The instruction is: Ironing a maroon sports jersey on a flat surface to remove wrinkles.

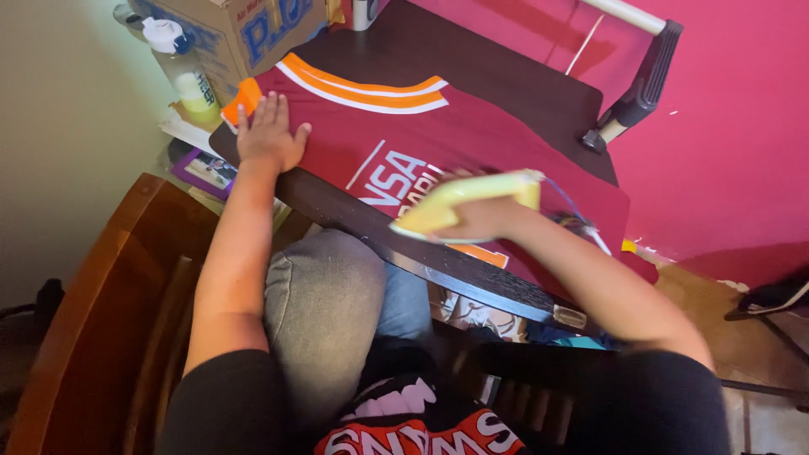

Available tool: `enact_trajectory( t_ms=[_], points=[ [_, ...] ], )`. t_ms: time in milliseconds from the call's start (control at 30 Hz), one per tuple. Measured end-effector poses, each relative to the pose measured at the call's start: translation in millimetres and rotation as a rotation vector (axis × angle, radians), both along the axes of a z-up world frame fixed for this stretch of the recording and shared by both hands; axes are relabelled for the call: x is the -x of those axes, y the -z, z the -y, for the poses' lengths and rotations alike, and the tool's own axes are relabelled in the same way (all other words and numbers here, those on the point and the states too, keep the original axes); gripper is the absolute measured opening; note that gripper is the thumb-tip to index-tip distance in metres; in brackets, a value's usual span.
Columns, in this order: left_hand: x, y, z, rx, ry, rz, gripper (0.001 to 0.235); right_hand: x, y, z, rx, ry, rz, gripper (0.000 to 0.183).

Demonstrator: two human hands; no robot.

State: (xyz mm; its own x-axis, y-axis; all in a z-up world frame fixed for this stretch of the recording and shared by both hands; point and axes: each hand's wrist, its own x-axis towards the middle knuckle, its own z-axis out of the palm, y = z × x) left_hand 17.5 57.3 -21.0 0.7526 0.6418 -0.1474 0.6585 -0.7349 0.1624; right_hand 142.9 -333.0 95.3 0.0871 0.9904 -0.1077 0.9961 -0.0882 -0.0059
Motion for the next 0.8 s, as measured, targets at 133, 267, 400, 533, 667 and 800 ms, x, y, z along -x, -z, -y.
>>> enact_trajectory(
  t_ms=[133, 267, 400, 533, 667, 800],
  points=[
    [19, 13, -20, -0.057, -0.043, 0.05, 0.08, -29, -12, 66, 0.144, 0.08, 0.002, 0.086],
    [36, 15, -32, -0.135, -0.047, 0.143, 0.076, -64, 8, 101, 0.168, 0.265, -0.188, 0.072],
    [15, 26, -13, -0.478, 0.033, 0.594, 0.047, -6, -60, 21, 0.273, 0.595, -0.336, 0.095],
    [11, 30, 40, -0.069, 0.05, 0.467, 0.066, 4, -25, -85, 0.07, 0.557, -0.4, 0.101],
    [23, 16, 38, -0.235, 0.076, 0.316, 0.064, 0, 15, -138, -0.091, 0.433, -0.433, 0.088],
    [26, 9, 30, -0.115, 0.028, 0.176, 0.064, 4, 40, -99, -0.105, 0.246, -0.41, 0.083]
  ],
)
